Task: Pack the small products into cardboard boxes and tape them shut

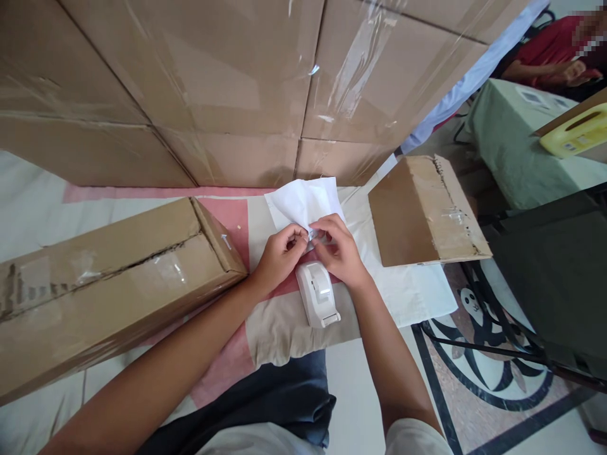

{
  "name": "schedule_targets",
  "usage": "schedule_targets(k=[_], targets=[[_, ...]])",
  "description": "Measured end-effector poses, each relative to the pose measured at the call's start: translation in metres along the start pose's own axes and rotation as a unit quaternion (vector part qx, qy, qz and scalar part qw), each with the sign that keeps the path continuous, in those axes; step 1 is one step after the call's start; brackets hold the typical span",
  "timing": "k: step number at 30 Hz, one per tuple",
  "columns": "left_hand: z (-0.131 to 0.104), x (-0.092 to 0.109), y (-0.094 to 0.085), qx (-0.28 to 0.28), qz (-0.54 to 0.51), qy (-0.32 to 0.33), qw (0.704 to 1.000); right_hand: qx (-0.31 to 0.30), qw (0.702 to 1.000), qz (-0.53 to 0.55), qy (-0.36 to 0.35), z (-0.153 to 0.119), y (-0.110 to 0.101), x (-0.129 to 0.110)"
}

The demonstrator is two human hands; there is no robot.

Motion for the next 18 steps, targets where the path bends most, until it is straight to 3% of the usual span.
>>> schedule_targets(k=[7,12,18], targets=[[0.000,0.002,0.000,-0.008,-0.006,0.001,1.000,-0.011,0.996,-0.064,-0.058,0.001,-0.004,-0.004],[-0.001,0.000,-0.001,-0.002,-0.009,-0.004,1.000,0.072,0.991,-0.090,-0.067,-0.001,-0.011,-0.006],[0.000,0.001,0.000,-0.012,-0.003,0.003,1.000,0.007,0.992,-0.086,-0.095,0.000,-0.006,-0.006]])
Point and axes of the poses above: each hand's wrist, its own z-axis towards the middle knuckle, its own y-axis out of the palm, x = y × z, the point moved 3 cm from there along z, towards the middle knuckle, and after that the axes turned 6 degrees about z, right-handed, at the moved point
